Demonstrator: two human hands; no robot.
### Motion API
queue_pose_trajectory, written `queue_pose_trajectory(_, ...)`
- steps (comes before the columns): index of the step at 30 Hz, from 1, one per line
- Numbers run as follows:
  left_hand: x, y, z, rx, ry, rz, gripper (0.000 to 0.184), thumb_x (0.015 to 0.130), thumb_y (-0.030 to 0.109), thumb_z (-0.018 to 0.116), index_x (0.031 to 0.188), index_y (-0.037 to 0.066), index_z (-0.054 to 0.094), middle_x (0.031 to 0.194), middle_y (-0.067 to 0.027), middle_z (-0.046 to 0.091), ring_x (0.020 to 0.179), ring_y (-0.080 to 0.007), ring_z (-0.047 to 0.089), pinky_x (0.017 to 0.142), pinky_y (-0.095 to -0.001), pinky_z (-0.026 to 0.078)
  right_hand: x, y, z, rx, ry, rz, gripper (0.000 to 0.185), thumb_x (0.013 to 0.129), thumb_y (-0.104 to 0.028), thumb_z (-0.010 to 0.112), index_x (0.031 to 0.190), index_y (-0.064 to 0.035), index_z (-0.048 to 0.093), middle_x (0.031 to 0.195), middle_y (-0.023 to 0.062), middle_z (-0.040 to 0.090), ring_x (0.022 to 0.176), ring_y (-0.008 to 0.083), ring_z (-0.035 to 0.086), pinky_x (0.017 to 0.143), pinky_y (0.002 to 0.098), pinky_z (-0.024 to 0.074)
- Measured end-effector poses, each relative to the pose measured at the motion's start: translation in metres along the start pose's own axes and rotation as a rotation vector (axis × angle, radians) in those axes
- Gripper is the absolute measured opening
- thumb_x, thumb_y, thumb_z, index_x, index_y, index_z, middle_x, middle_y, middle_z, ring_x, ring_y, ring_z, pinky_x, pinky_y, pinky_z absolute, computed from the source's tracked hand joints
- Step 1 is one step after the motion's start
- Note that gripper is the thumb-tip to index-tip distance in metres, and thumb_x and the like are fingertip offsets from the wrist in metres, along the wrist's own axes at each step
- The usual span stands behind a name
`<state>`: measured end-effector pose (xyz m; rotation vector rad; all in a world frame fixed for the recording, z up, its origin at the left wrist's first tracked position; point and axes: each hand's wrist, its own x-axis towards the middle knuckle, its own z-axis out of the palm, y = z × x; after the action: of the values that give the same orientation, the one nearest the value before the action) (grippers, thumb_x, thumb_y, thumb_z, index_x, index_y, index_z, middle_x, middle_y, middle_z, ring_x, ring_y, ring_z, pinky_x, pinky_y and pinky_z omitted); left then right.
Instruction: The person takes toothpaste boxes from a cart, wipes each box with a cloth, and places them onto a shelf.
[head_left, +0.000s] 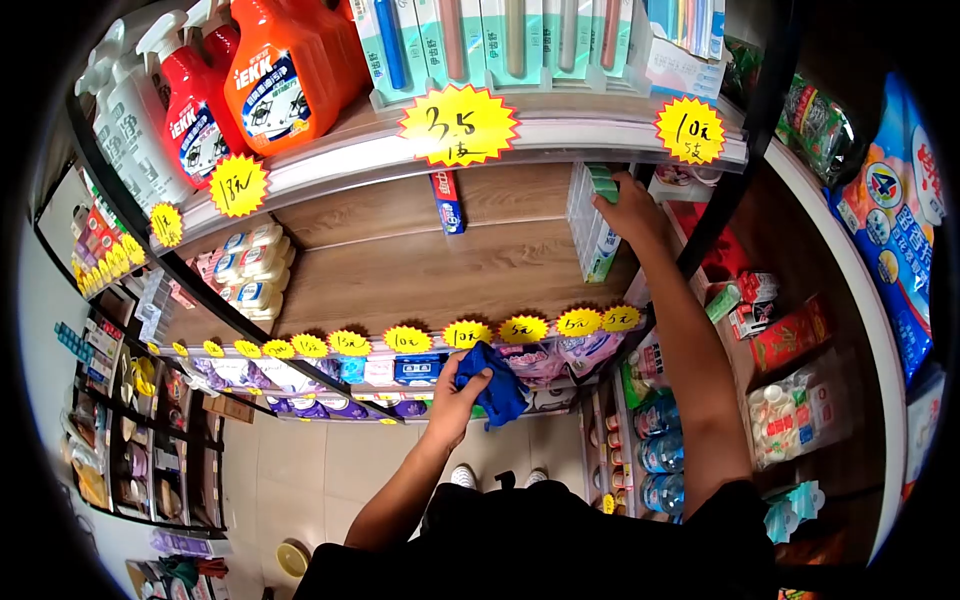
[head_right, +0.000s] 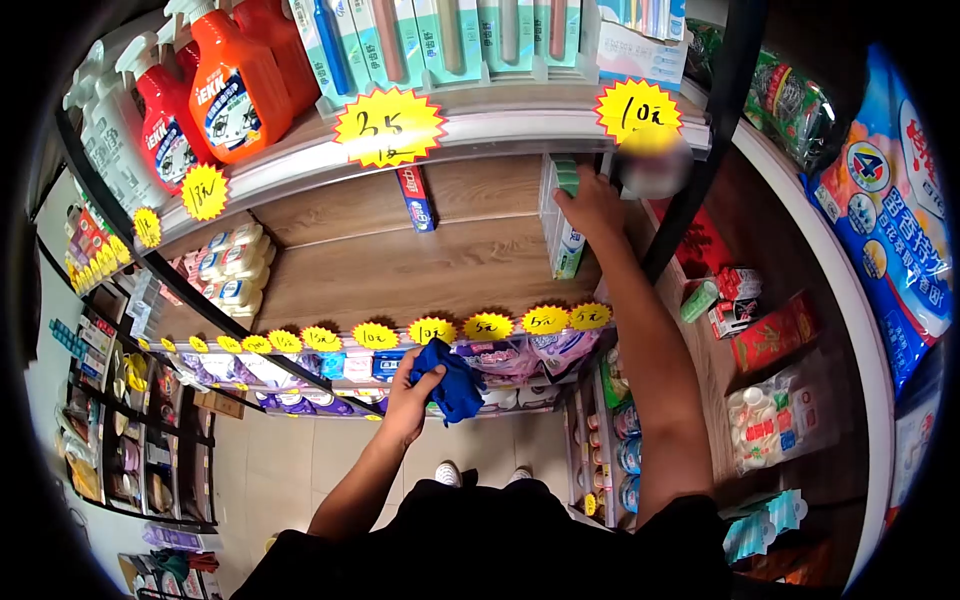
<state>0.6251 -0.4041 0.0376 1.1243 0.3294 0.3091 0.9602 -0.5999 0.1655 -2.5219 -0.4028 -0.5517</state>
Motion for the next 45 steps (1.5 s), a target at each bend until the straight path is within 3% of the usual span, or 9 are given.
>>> queue_pose_trajectory(3, 0.026, 0.013, 0.009, 0.106, -0.077, 0.058, 0.035, 0.092, 0.008, 0.070, 0.125, 0.005, 0.059, 0.105, -0.0006, 0.065, 0.096, -0.0088, 0.059, 0.089, -0.0240, 0.047, 0.008, 0.000, 0.009, -0.034, -0.071, 0.126, 0.067, 0.080, -0.046, 0.073, 0.130, -0.0075, 0.052, 0.121, 0.0253, 0.063, 0.112, 0.0417, 0.063, 0.094, 0.0495, 0.0517)
queue_pose_trajectory(12, 0.052, 0.017, 0.020, 0.134, -0.163, 0.082, 0.032, 0.093, 0.010, 0.070, 0.123, 0.006, 0.060, 0.103, -0.0004, 0.065, 0.095, -0.0086, 0.059, 0.088, -0.0253, 0.048, 0.005, -0.013, 0.024, -0.195, -0.065, 0.125, 0.070, 0.081, -0.042, 0.074, 0.124, -0.0005, 0.038, 0.113, 0.0273, 0.067, 0.096, 0.0416, 0.070, 0.081, 0.0490, 0.0578)
queue_pose_trajectory(18, 0.052, 0.013, 0.014, 0.126, -0.170, 0.051, 0.031, 0.092, 0.010, 0.072, 0.121, 0.006, 0.060, 0.101, 0.0009, 0.066, 0.093, -0.0082, 0.059, 0.086, -0.0253, 0.048, -0.004, -0.022, 0.008, -0.225, -0.070, 0.116, 0.065, 0.079, -0.039, 0.077, 0.117, -0.0001, 0.042, 0.095, 0.0243, 0.072, 0.090, 0.0409, 0.071, 0.078, 0.0474, 0.0586)
queue_pose_trajectory(22, 0.048, 0.016, 0.013, 0.118, -0.142, 0.035, 0.032, 0.092, 0.011, 0.072, 0.121, 0.006, 0.060, 0.101, 0.0009, 0.066, 0.092, -0.0081, 0.059, 0.087, -0.0256, 0.048, -0.016, -0.037, -0.004, -0.268, -0.094, 0.050, 0.065, 0.078, -0.040, 0.078, 0.117, 0.0010, 0.047, 0.093, 0.0244, 0.072, 0.089, 0.0397, 0.072, 0.078, 0.0462, 0.0588)
queue_pose_trajectory(27, 0.051, 0.010, 0.010, 0.130, -0.128, 0.031, 0.032, 0.092, 0.010, 0.072, 0.122, 0.006, 0.060, 0.103, 0.0003, 0.066, 0.094, -0.0083, 0.059, 0.087, -0.0258, 0.049, 0.005, -0.048, 0.012, -0.202, -0.117, -0.174, 0.071, 0.076, -0.042, 0.078, 0.128, 0.0010, 0.055, 0.104, 0.0209, 0.072, 0.098, 0.0380, 0.070, 0.087, 0.0466, 0.0563)
queue_pose_trajectory(31, 0.059, 0.014, 0.015, 0.175, -0.141, 0.063, 0.033, 0.092, 0.009, 0.071, 0.123, 0.005, 0.059, 0.104, -0.0002, 0.066, 0.095, -0.0082, 0.060, 0.087, -0.0262, 0.049, 0.048, -0.043, 0.055, -0.161, -0.100, -0.165, 0.071, 0.076, -0.043, 0.078, 0.132, -0.0038, 0.056, 0.118, 0.0206, 0.067, 0.112, 0.0366, 0.065, 0.096, 0.0471, 0.0516)
queue_pose_trajectory(33, 0.068, 0.020, 0.020, 0.190, -0.130, 0.091, 0.033, 0.092, 0.009, 0.071, 0.123, 0.005, 0.059, 0.104, -0.0002, 0.066, 0.095, -0.0082, 0.060, 0.087, -0.0262, 0.049, 0.062, -0.044, 0.071, -0.119, 0.125, -0.308, 0.071, 0.077, -0.043, 0.077, 0.135, -0.0075, 0.055, 0.130, 0.0209, 0.061, 0.123, 0.0354, 0.057, 0.102, 0.0468, 0.0472)
queue_pose_trajectory(36, 0.089, 0.030, 0.027, 0.189, -0.149, 0.104, 0.033, 0.092, 0.009, 0.071, 0.123, 0.005, 0.059, 0.102, -0.0003, 0.067, 0.093, -0.0082, 0.060, 0.085, -0.0262, 0.050, 0.087, -0.051, 0.090, -0.026, 0.253, -0.332, 0.063, 0.083, -0.040, 0.073, 0.136, -0.0104, 0.056, 0.138, 0.0195, 0.056, 0.131, 0.0345, 0.050, 0.106, 0.0464, 0.0431)
queue_pose_trajectory(45, 0.163, 0.038, 0.051, 0.260, -0.117, 0.072, 0.028, 0.091, 0.008, 0.070, 0.118, 0.005, 0.060, 0.098, -0.0011, 0.067, 0.090, -0.0100, 0.062, 0.082, -0.0268, 0.051, 0.110, -0.045, 0.116, 0.048, 0.332, -0.302, 0.057, 0.085, -0.038, 0.071, 0.132, -0.0098, 0.058, 0.132, 0.0188, 0.059, 0.126, 0.0346, 0.054, 0.102, 0.0460, 0.0449)
